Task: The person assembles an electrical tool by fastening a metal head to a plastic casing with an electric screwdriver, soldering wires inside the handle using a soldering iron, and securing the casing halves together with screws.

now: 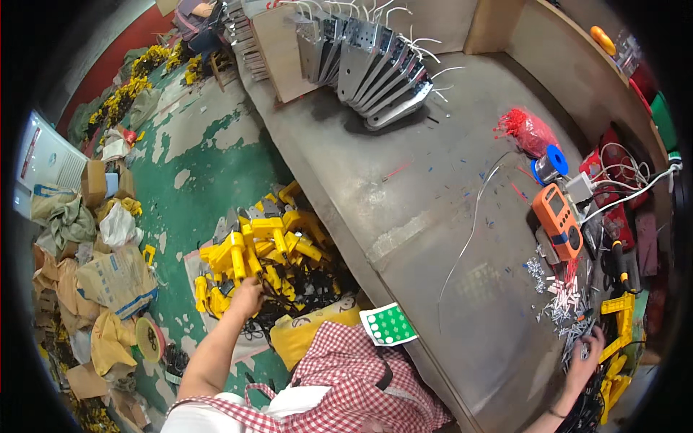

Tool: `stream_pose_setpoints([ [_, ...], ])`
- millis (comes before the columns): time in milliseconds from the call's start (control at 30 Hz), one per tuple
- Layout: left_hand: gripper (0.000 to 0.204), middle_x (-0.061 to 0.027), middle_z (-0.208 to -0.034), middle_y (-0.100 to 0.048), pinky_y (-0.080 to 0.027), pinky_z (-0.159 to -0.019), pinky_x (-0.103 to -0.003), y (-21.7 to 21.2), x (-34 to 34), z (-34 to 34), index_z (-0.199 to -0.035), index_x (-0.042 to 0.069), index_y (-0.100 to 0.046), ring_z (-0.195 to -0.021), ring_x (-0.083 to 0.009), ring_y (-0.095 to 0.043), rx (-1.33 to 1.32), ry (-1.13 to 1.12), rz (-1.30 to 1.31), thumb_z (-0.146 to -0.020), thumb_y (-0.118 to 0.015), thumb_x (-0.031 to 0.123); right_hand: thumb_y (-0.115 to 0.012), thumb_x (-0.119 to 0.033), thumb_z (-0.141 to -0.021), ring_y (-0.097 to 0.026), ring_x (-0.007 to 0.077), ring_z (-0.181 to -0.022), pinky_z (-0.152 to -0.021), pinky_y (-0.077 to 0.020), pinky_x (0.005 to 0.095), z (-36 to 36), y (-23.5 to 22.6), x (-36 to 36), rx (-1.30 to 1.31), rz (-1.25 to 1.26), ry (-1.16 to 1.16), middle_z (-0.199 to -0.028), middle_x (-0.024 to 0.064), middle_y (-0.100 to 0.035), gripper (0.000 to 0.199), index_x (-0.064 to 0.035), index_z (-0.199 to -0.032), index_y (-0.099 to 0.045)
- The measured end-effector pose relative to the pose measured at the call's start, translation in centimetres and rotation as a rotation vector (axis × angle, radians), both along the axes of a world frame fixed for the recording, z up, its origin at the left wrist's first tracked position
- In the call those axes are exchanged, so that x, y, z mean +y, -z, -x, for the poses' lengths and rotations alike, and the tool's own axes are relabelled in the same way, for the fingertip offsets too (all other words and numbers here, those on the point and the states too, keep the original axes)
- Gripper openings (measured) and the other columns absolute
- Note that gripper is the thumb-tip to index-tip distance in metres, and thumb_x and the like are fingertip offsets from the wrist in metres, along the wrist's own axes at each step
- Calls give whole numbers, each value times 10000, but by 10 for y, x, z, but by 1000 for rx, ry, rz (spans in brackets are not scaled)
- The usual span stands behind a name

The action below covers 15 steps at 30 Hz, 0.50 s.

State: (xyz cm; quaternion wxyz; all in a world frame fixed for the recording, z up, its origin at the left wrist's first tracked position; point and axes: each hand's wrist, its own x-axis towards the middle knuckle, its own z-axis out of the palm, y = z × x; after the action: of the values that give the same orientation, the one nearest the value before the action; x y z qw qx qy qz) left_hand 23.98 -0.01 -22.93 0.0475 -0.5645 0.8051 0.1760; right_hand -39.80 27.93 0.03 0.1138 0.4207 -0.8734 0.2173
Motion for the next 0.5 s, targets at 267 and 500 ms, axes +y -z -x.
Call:
stream_pose_setpoints([
  [267, 266, -169, -1009, -545, -430, -822, -401, -180, -133, 191, -961, 13, -535, -922, -356, -541, 842, -109, 631, -744, -647, 121, -673, -73, -726, -472, 349, -1108, -955, -370, 408, -160, 1, -35, -209, -182, -377, -1195, 160, -526, 322, -36, -1026, -562],
  [500, 263, -128, -977, -607, -438, -826, -341, -238, -214, 285, -908, -2, -593, -943, -263, -573, 947, -108, 800, -693, -700, 105, -663, -68, -709, -449, 347, -1143, -965, -358, 426, -151, -5, 32, -277, -77, -76, -1226, 173, -499, 363, -37, -1057, -565],
])
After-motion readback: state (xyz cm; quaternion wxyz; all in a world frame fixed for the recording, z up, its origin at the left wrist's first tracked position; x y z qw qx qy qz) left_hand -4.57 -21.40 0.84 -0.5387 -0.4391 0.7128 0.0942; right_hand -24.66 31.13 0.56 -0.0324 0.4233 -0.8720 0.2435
